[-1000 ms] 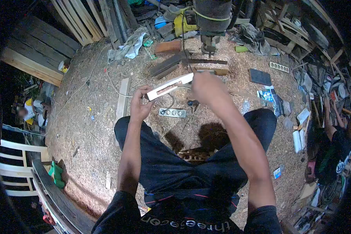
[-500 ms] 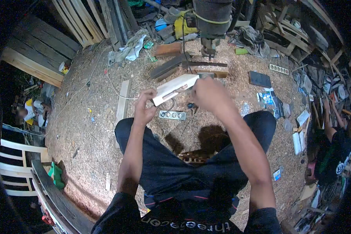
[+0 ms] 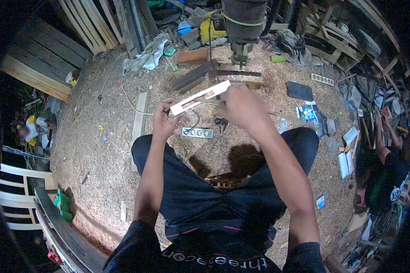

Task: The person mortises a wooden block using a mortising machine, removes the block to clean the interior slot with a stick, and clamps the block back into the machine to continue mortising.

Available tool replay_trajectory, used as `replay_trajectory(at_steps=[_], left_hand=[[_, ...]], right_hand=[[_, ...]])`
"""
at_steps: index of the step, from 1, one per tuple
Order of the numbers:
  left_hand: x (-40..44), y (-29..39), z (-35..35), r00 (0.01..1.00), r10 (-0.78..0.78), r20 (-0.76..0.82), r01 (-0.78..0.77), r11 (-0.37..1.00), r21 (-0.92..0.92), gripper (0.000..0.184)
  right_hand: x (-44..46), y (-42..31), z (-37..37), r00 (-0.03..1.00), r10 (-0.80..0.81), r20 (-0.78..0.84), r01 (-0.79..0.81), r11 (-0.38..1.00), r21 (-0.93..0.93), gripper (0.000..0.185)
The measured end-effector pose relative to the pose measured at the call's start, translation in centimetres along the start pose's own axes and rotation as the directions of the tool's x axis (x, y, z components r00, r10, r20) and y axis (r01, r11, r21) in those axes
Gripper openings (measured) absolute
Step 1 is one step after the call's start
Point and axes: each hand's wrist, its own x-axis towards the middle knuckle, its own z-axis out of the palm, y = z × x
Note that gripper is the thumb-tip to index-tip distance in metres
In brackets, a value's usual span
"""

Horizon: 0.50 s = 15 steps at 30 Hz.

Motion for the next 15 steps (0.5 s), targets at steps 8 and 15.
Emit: replay_trajectory(at_steps=[8, 15], left_hand=[[-0.4, -0.2, 0.5, 0.998, -0.011, 0.068, 0.003, 0.993, 0.114, 0.043], [-0.3, 0.1, 0.4, 0.998, -0.065, 0.022, 0.068, 0.985, -0.159, 0.043]], right_hand=[[0.8, 0.2, 1.5, 0.998, 0.006, 0.070, -0.007, 1.000, 0.024, 0.026], [-0.4, 2.2, 0.4, 0.995, -0.069, -0.067, 0.072, 0.997, 0.033, 0.017]])
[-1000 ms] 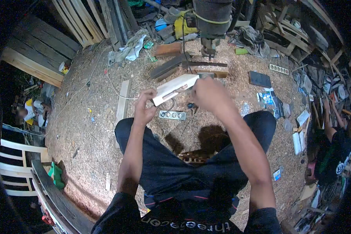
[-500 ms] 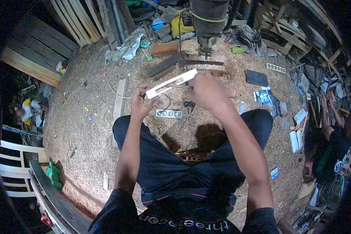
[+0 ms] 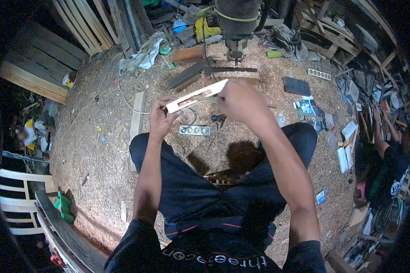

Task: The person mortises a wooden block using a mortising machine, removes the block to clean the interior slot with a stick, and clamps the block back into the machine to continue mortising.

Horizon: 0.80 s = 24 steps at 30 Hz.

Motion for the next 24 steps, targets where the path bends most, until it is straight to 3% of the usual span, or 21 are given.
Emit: replay_trajectory(at_steps=[4, 6, 9, 12, 14, 19, 22, 24], left_hand=[[0.1, 0.2, 0.6, 0.999, 0.037, 0.035, -0.039, 0.998, 0.059, 0.044], [-0.1, -0.2, 0.6, 0.998, 0.030, 0.051, -0.034, 0.996, 0.078, 0.043], [-0.1, -0.5, 0.9, 0.996, 0.012, 0.087, -0.023, 0.991, 0.129, 0.043], [-0.4, -0.7, 0.7, 0.998, -0.012, 0.065, 0.005, 0.995, 0.104, 0.044], [0.0, -0.4, 0.6, 0.999, -0.033, -0.003, 0.033, 0.999, 0.006, 0.044], [0.0, 0.4, 1.0, 1.000, -0.026, 0.006, 0.026, 1.000, 0.016, 0.043], [-0.1, 0.1, 0.9, 0.999, -0.005, 0.039, 0.002, 0.996, 0.087, 0.041], [-0.2, -0.5, 0.8, 0.997, -0.023, 0.075, 0.013, 0.991, 0.131, 0.040]], right_hand=[[-0.5, -4.3, 1.0, 0.997, 0.073, 0.025, -0.071, 0.996, -0.061, 0.020], [0.2, -4.4, 1.6, 0.988, 0.142, 0.061, -0.138, 0.989, -0.059, 0.021], [0.4, -3.4, 1.1, 0.992, 0.099, 0.075, -0.090, 0.990, -0.112, 0.022], [0.1, -3.0, -0.1, 0.983, 0.182, 0.013, -0.175, 0.963, -0.206, 0.021], [0.0, -3.1, -0.6, 0.993, 0.116, -0.010, -0.116, 0.978, -0.172, 0.021], [0.0, -5.0, 1.4, 0.999, 0.036, 0.017, -0.033, 0.990, -0.140, 0.022], [0.1, -5.1, 0.3, 0.978, 0.150, 0.145, -0.129, 0.981, -0.146, 0.023], [0.3, -4.4, -0.7, 0.969, 0.214, 0.122, -0.189, 0.964, -0.188, 0.024]])
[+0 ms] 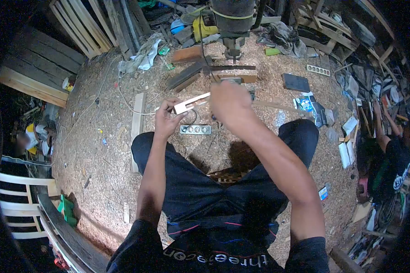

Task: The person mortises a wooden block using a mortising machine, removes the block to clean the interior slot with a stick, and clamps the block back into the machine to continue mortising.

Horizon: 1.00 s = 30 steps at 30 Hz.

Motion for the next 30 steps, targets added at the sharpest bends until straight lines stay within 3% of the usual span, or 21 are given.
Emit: replay_trajectory(at_steps=[4, 7, 10, 13, 15, 16, 22, 24, 27, 30], left_hand=[[0.4, -0.2, -0.7, 0.998, 0.027, -0.054, -0.026, 1.000, 0.015, 0.038], [0.5, -0.3, -0.2, 0.999, 0.017, -0.050, -0.018, 1.000, -0.025, 0.040], [0.7, -0.2, 0.0, 0.999, 0.013, -0.041, -0.013, 1.000, 0.003, 0.040], [0.5, 0.3, 0.0, 0.998, 0.015, -0.060, -0.020, 0.997, -0.080, 0.041], [0.8, 0.5, 0.4, 0.996, 0.055, -0.072, -0.065, 0.986, -0.152, 0.040], [0.9, 0.5, 0.8, 0.997, 0.066, -0.046, -0.071, 0.991, -0.110, 0.040], [0.7, 0.6, 1.8, 0.996, 0.085, 0.003, -0.084, 0.981, 0.174, 0.040], [0.8, 0.7, 1.7, 0.996, 0.085, -0.025, -0.080, 0.980, 0.180, 0.040], [0.8, 1.4, 1.5, 0.995, 0.076, -0.057, -0.063, 0.977, 0.205, 0.040], [0.9, 1.6, 1.4, 0.993, 0.104, -0.054, -0.088, 0.964, 0.250, 0.039]], right_hand=[[-0.7, 1.0, -0.8, 0.999, -0.030, -0.026, 0.029, 0.999, -0.035, 0.024], [-0.8, 0.0, 1.5, 0.976, -0.114, -0.185, 0.127, 0.990, 0.063, 0.019], [0.0, 0.5, 2.8, 0.964, -0.119, -0.237, 0.137, 0.989, 0.062, 0.019], [0.6, 2.3, 2.2, 0.976, -0.082, -0.203, 0.095, 0.994, 0.056, 0.018], [0.2, 2.4, 0.9, 0.991, -0.116, -0.062, 0.119, 0.992, 0.046, 0.024], [-0.2, 2.1, 0.5, 0.992, -0.129, 0.014, 0.128, 0.991, 0.045, 0.028], [1.1, 3.5, 3.1, 0.986, -0.123, -0.115, 0.129, 0.991, 0.045, 0.020], [2.0, 4.7, 3.5, 0.976, -0.183, -0.115, 0.196, 0.974, 0.112, 0.019], [2.1, 5.2, 1.8, 0.992, -0.123, 0.019, 0.121, 0.987, 0.111, 0.026], [2.5, 4.6, 3.9, 0.994, -0.111, -0.020, 0.112, 0.993, 0.046, 0.024]])
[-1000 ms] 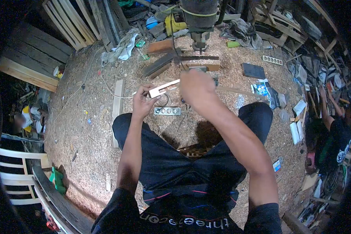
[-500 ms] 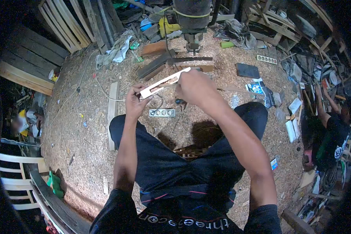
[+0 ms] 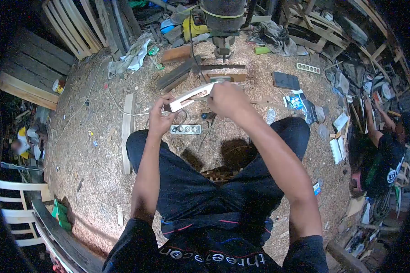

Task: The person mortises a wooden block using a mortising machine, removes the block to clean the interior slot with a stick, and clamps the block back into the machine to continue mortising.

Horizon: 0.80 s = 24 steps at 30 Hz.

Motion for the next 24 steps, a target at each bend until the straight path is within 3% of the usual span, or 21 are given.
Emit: replay_trajectory(at_steps=[3, 6, 12, 15, 18, 20, 24], left_hand=[[0.1, 0.5, 0.3, 0.999, -0.004, 0.036, 0.002, 0.999, 0.040, 0.038], [0.1, 0.2, 0.7, 0.998, -0.039, 0.041, 0.037, 0.999, 0.033, 0.038], [0.5, -1.0, 0.9, 1.000, 0.012, -0.014, -0.011, 0.997, 0.077, 0.034], [0.2, 0.6, 0.8, 0.997, 0.070, 0.026, -0.072, 0.991, 0.113, 0.034], [-0.1, 0.4, -0.1, 0.999, 0.022, 0.042, -0.027, 0.993, 0.112, 0.032], [-0.3, -0.4, -0.3, 0.999, -0.037, 0.006, 0.036, 0.998, 0.052, 0.032], [-0.2, 0.3, -0.5, 0.999, -0.037, -0.033, 0.039, 0.998, 0.046, 0.033]], right_hand=[[-0.2, -0.6, 0.6, 0.995, 0.094, -0.031, -0.095, 0.993, -0.066, 0.024], [-0.9, 0.1, 0.1, 0.956, 0.227, -0.186, -0.248, 0.964, -0.099, 0.024], [-1.0, -2.1, -0.5, 0.971, 0.238, -0.036, -0.239, 0.970, -0.043, 0.023], [-0.4, -2.1, 1.5, 0.977, 0.194, -0.090, -0.199, 0.979, -0.048, 0.023], [-0.1, 1.0, 2.3, 0.956, 0.264, -0.125, -0.265, 0.964, 0.008, 0.027], [-0.1, 3.6, 1.7, 0.965, 0.230, -0.129, -0.235, 0.972, -0.020, 0.027], [-0.7, 1.4, 0.8, 0.966, 0.230, -0.121, -0.224, 0.973, 0.060, 0.027]])
